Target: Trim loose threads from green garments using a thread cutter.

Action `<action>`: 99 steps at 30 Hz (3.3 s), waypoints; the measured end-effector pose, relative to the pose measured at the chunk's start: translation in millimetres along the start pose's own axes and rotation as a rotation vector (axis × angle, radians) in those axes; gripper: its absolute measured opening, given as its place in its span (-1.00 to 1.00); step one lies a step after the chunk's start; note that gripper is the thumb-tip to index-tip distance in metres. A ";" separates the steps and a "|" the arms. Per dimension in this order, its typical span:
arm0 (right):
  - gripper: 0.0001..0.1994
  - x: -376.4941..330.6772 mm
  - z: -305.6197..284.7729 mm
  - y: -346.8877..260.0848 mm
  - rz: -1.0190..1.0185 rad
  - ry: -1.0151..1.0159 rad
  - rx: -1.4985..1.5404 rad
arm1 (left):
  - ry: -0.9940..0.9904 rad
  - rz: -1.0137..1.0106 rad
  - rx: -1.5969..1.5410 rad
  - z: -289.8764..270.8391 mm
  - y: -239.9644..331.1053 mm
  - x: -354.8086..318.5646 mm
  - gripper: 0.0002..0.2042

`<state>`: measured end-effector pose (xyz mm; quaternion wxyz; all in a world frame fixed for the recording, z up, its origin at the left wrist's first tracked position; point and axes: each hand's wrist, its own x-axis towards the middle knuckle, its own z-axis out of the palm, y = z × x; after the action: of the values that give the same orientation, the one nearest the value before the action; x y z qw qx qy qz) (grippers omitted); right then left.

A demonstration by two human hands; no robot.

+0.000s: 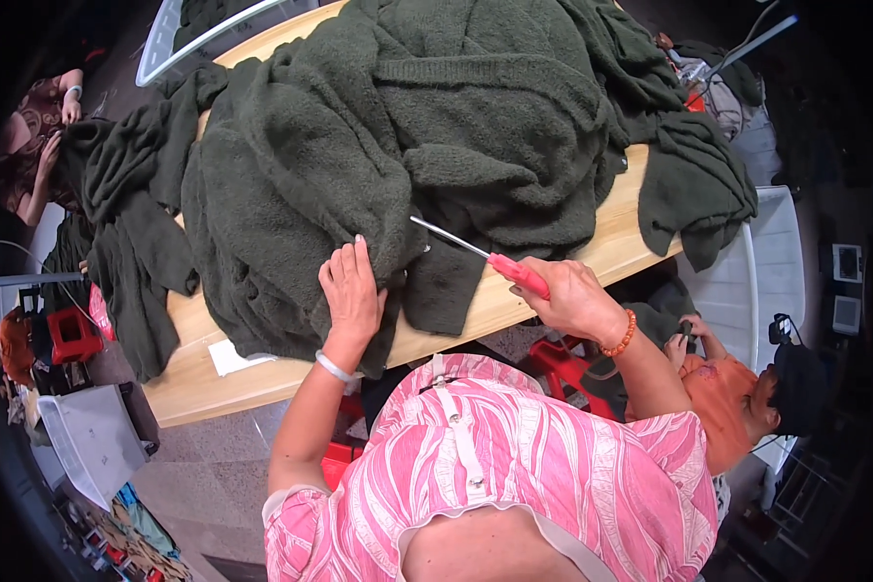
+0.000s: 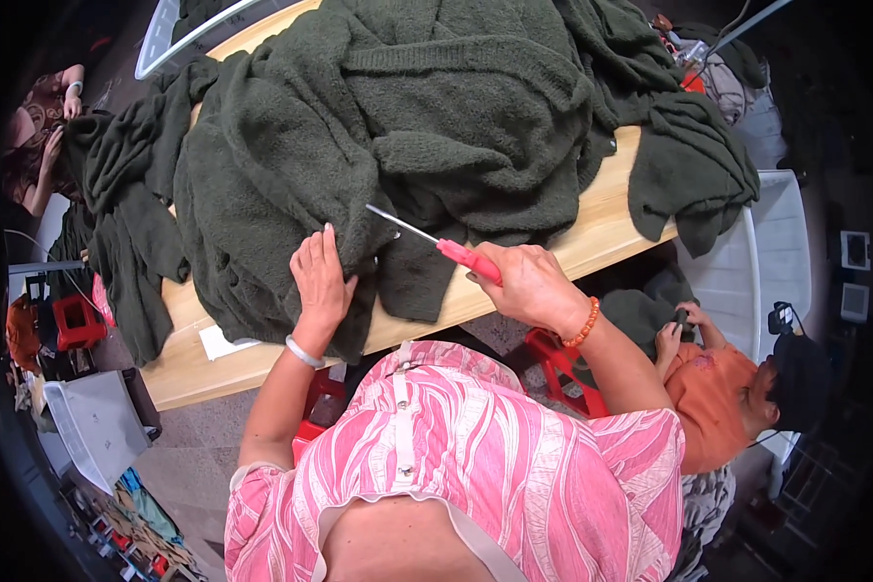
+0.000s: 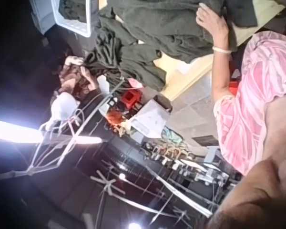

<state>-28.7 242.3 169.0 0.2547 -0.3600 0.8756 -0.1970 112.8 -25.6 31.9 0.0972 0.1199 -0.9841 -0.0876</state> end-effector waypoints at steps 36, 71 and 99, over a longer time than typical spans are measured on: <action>-0.86 158.3 65.4 -104.7 -0.058 0.040 0.007 | 0.820 -0.818 -0.526 -440.9 -610.9 -68.1 -0.51; -0.84 76.6 57.2 11.7 -0.009 0.156 0.120 | 0.352 -0.797 -1.459 -85.4 -102.4 -119.1 -0.64; -0.80 59.6 46.6 14.9 0.107 0.096 0.097 | 1.180 -0.815 -0.625 -186.8 -143.1 10.9 -0.82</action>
<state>-45.6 201.1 106.0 0.2398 -0.2903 0.8942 -0.2422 173.4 -193.1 186.2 0.5936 0.4656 -0.5779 -0.3113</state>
